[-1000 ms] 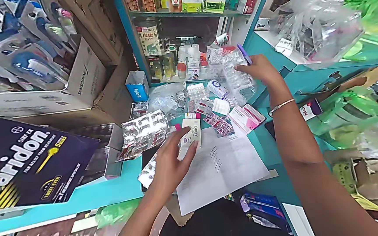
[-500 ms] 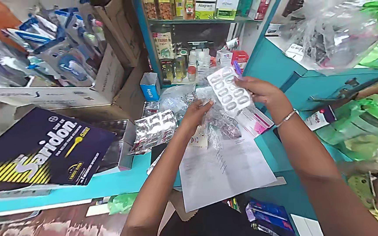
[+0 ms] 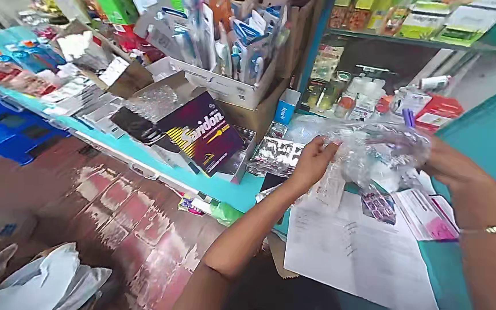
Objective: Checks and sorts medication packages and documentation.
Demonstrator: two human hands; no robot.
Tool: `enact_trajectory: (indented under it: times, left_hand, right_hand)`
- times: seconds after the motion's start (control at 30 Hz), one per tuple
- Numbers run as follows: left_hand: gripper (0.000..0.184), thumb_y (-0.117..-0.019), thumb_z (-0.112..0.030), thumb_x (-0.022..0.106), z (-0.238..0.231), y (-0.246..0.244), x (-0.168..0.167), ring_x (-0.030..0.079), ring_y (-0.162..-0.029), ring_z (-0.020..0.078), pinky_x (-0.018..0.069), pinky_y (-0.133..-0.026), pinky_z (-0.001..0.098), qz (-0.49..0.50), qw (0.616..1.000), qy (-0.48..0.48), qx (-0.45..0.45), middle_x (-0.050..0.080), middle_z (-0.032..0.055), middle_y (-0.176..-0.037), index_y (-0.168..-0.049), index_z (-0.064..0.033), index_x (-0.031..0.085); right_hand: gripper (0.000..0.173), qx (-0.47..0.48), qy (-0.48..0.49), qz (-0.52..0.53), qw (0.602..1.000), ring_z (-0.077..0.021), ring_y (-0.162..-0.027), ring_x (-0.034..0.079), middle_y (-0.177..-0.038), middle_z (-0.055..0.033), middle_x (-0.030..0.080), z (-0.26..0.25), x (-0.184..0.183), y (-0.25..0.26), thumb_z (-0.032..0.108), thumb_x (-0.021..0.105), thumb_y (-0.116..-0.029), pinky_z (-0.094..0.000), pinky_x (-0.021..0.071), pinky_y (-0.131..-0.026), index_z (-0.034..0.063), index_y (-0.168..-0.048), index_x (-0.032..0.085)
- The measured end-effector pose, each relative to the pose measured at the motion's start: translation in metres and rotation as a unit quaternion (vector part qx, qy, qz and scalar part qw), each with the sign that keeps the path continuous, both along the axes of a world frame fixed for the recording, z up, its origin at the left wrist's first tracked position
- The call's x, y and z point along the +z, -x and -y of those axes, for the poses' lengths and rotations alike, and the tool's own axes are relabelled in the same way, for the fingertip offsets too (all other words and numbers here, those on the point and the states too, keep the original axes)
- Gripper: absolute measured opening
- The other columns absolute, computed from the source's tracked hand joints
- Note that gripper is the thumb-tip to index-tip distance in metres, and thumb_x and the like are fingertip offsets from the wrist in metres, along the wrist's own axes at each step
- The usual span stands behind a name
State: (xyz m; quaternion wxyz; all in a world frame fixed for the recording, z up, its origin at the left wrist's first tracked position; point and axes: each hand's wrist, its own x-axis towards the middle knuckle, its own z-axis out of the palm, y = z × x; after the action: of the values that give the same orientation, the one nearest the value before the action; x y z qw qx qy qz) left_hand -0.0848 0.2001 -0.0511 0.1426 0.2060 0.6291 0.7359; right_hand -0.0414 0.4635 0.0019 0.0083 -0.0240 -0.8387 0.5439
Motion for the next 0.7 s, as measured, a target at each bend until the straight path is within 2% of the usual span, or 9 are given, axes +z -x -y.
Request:
enact_trajectory:
  times: [0.07,0.13,0.23,0.3,0.43,0.5,0.57,0.63,0.7]
  left_hand:
    - [0.028,-0.1076,-0.020,0.050,0.009,0.001,0.005,0.064,-0.082,0.0131,0.0546,-0.078,0.0326,-0.087,0.995,0.036,0.025,0.067,0.0113,-0.096,-0.121,0.0030,0.061]
    - [0.028,-0.1057,-0.018,0.053,0.019,-0.003,0.012,0.067,-0.087,0.0209,0.0554,-0.079,0.0394,-0.185,0.977,0.087,0.061,0.068,0.0177,-0.103,-0.118,0.0056,0.062]
    - [0.034,-0.0987,-0.023,0.066,0.067,-0.013,0.032,0.068,-0.092,0.0277,0.0583,-0.078,0.0459,-0.303,0.917,0.190,0.174,0.066,0.0191,-0.111,-0.121,0.0028,0.065]
    - [0.047,-0.0935,-0.034,0.073,0.128,-0.017,0.047,0.069,-0.089,0.0312,0.0583,-0.069,0.0493,-0.334,0.841,0.292,0.310,0.064,0.0198,-0.120,-0.128,-0.0028,0.065]
    - [0.045,-0.0931,-0.032,0.075,0.237,-0.009,0.060,0.068,-0.090,0.0448,0.0525,-0.068,0.0644,-0.299,0.700,0.486,0.429,0.063,0.0236,-0.128,-0.125,-0.0015,0.066]
    - [0.038,-0.0911,-0.028,0.078,0.257,0.000,0.056,0.068,-0.091,0.0452,0.0516,-0.069,0.0671,-0.291,0.695,0.525,0.396,0.064,0.0205,-0.128,-0.118,-0.0023,0.070]
    - [0.039,-0.0890,-0.019,0.080,0.259,0.005,0.054,0.068,-0.090,0.0472,0.0514,-0.069,0.0687,-0.272,0.702,0.544,0.370,0.064,0.0226,-0.127,-0.122,-0.0008,0.069]
    - [0.042,-0.0897,-0.015,0.078,0.255,0.004,0.053,0.066,-0.088,0.0487,0.0506,-0.070,0.0678,-0.263,0.713,0.542,0.359,0.063,0.0276,-0.118,-0.124,0.0042,0.063]
    - [0.040,-0.0913,-0.014,0.077,0.258,0.002,0.046,0.067,-0.089,0.0462,0.0513,-0.074,0.0656,-0.273,0.732,0.525,0.338,0.066,0.0269,-0.112,-0.124,0.0041,0.063]
  right_hand:
    - [0.089,0.117,0.008,-0.005,0.993,0.0027,-0.100,0.066,-0.119,0.0100,0.068,0.044,0.009,-0.004,0.037,0.076,-0.0780,-0.0175,0.0567,-0.083,0.0210,-0.156,0.037]
    - [0.100,0.131,-0.022,-0.011,0.991,0.0087,-0.098,0.065,-0.115,0.0130,0.066,0.094,0.018,-0.009,0.035,0.082,-0.0692,-0.0127,0.0556,-0.084,0.0155,-0.154,0.034]
    - [0.050,0.146,0.015,-0.048,0.988,0.0069,-0.089,0.069,-0.097,0.0148,0.073,0.131,0.025,-0.003,0.004,0.075,-0.0732,-0.0137,0.0583,-0.081,0.0147,-0.120,0.062]
    - [0.027,0.120,-0.024,-0.083,0.989,0.0101,-0.074,0.065,-0.082,0.0186,0.070,0.141,0.043,0.007,0.003,0.067,-0.0798,-0.0116,0.0561,-0.067,0.0191,-0.101,0.065]
    - [0.035,0.205,0.003,-0.103,0.973,0.0071,-0.080,0.065,-0.098,0.0129,0.070,0.184,0.084,0.034,0.004,0.051,-0.0976,-0.0129,0.0559,-0.067,0.0184,-0.128,0.060]
    - [0.040,0.283,0.006,-0.152,0.947,0.0071,-0.098,0.064,-0.115,0.0095,0.067,0.229,0.097,0.059,0.004,0.052,-0.0973,-0.0138,0.0559,-0.084,0.0141,-0.136,0.054]
    - [0.051,0.261,-0.002,-0.218,0.940,-0.0026,-0.112,0.063,-0.128,-0.0060,0.063,0.286,0.100,0.085,0.006,0.057,-0.0983,-0.0224,0.0542,-0.095,0.0031,-0.147,0.042]
    - [0.056,0.200,-0.018,-0.293,0.935,-0.0191,-0.107,0.067,-0.121,-0.0192,0.065,0.339,0.092,0.112,0.001,0.065,-0.0926,-0.0352,0.0559,-0.092,-0.0052,-0.143,0.042]
    - [0.048,0.188,-0.101,-0.358,0.909,-0.0310,-0.090,0.071,-0.104,-0.0221,0.070,0.371,0.073,0.135,-0.003,0.069,-0.0869,-0.0458,0.0578,-0.080,-0.0072,-0.132,0.051]
